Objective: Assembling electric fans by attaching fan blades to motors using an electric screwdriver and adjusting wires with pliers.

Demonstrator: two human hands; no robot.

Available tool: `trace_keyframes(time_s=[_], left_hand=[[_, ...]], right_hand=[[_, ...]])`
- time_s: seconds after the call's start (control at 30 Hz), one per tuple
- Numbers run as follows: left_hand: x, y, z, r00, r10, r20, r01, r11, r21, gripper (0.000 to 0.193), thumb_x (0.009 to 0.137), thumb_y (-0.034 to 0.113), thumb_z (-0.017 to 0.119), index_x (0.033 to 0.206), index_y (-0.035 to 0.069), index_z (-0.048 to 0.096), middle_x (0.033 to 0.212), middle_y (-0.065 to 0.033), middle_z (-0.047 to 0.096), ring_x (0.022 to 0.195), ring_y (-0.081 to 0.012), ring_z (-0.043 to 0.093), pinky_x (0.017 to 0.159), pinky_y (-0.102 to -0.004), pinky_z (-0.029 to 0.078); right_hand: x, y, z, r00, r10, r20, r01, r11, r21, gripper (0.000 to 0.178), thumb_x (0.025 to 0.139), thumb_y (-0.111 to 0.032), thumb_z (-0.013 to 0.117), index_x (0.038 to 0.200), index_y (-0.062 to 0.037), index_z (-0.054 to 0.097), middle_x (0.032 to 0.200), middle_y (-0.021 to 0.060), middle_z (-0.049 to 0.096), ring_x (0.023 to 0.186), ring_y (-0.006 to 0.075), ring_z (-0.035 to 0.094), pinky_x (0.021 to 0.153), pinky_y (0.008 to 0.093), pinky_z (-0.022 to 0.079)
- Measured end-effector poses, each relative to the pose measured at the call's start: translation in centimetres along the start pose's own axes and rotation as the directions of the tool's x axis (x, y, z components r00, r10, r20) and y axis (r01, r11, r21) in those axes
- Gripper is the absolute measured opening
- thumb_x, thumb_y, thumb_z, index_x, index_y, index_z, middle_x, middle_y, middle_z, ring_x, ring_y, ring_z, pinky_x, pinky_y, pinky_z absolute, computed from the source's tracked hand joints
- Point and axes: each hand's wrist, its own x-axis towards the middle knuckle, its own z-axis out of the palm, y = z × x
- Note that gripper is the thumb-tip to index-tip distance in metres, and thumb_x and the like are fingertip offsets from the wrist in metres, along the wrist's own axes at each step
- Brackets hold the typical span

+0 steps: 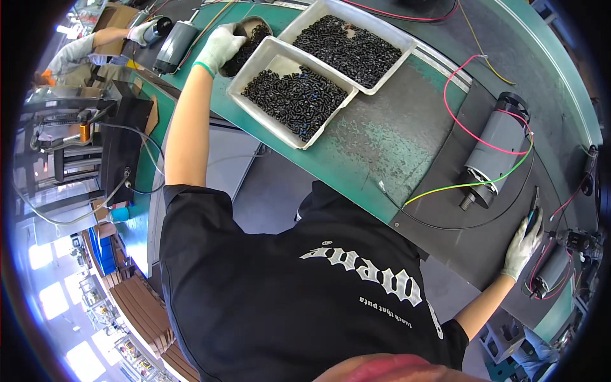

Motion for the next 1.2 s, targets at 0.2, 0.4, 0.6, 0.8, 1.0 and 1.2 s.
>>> trace_keyframes(time_s=[0.2, 0.4, 0.6, 0.8, 1.0, 1.2], left_hand=[[-3.7, 2.2, -2.3, 0.969, -0.24, -0.057, 0.159, 0.783, -0.602, 0.025, 0.089, 0.018, 0.058, 0.103, -0.002, 0.063, 0.087, -0.0085, 0.064, 0.071, -0.0135, 0.057, 0.064, -0.0259, 0.045], [-14.0, 24.6, -1.4, 0.949, 0.263, 0.171, 0.286, -0.501, -0.817, 0.019, 0.09, 0.012, 0.058, 0.104, -0.001, 0.056, 0.094, -0.009, 0.06, 0.071, -0.0115, 0.054, 0.059, -0.0198, 0.044], [-17.6, 36.6, -1.4, 0.826, 0.545, 0.147, 0.46, -0.499, -0.735, 0.024, 0.092, 0.012, 0.054, 0.107, -0.005, 0.058, 0.085, -0.003, 0.054, 0.062, -0.0087, 0.037, 0.053, -0.023, 0.03], [-17.1, 36.4, -1.1, 0.724, 0.689, 0.037, 0.534, -0.526, -0.663, 0.034, 0.094, 0.024, 0.053, 0.108, -0.006, 0.059, 0.09, -0.0111, 0.061, 0.066, -0.0164, 0.052, 0.057, -0.0284, 0.04], [-17.8, 37.5, -4.0, 0.753, 0.501, 0.426, 0.573, -0.181, -0.799, 0.011, 0.087, 0.006, 0.06, 0.091, -0.004, 0.059, 0.071, -0.0058, 0.057, 0.058, -0.0096, 0.05, 0.05, -0.0209, 0.037], [-17.6, 37.0, -4.0, 0.763, 0.488, 0.424, 0.531, -0.099, -0.842, 0.013, 0.087, 0.007, 0.061, 0.091, -0.005, 0.058, 0.069, -0.0044, 0.055, 0.055, -0.0073, 0.048, 0.049, -0.0188, 0.035]], right_hand=[[-0.5, 2.1, -1.0, 0.992, -0.064, -0.11, 0.043, 0.982, -0.185, 0.048, 0.098, -0.028, 0.05, 0.139, -0.0035, 0.042, 0.122, 0.021, 0.054, 0.111, 0.0351, 0.053, 0.095, 0.0436, 0.042], [-0.6, -8.9, -6.6, 0.975, 0.208, -0.078, -0.018, 0.426, 0.904, 0.046, 0.09, -0.008, 0.059, 0.133, 0.0043, 0.047, 0.122, 0.0104, 0.057, 0.104, 0.015, 0.055, 0.095, 0.0258, 0.042], [2.4, -16.4, -14.1, 0.729, -0.588, -0.351, 0.681, 0.675, 0.285, 0.057, 0.071, -0.006, 0.069, 0.126, 0.0006, 0.057, 0.117, 0.0155, 0.058, 0.102, 0.0268, 0.057, 0.095, 0.0356, 0.045], [2.2, -16.7, -15.3, 0.673, -0.676, -0.302, 0.721, 0.691, 0.059, 0.049, 0.064, -0.009, 0.07, 0.113, -0.0043, 0.069, 0.109, 0.0157, 0.059, 0.099, 0.0278, 0.058, 0.085, 0.0374, 0.05], [3.4, -16.7, -15.9, 0.652, -0.715, -0.251, 0.749, 0.658, 0.07, 0.053, 0.062, -0.005, 0.067, 0.115, -0.0062, 0.069, 0.108, 0.0148, 0.059, 0.097, 0.0274, 0.058, 0.084, 0.037, 0.049], [4.8, -16.4, -16.2, 0.608, -0.773, -0.182, 0.794, 0.597, 0.117, 0.06, 0.06, -0.002, 0.066, 0.119, -0.0055, 0.066, 0.108, 0.0157, 0.059, 0.097, 0.0278, 0.059, 0.085, 0.037, 0.049]])
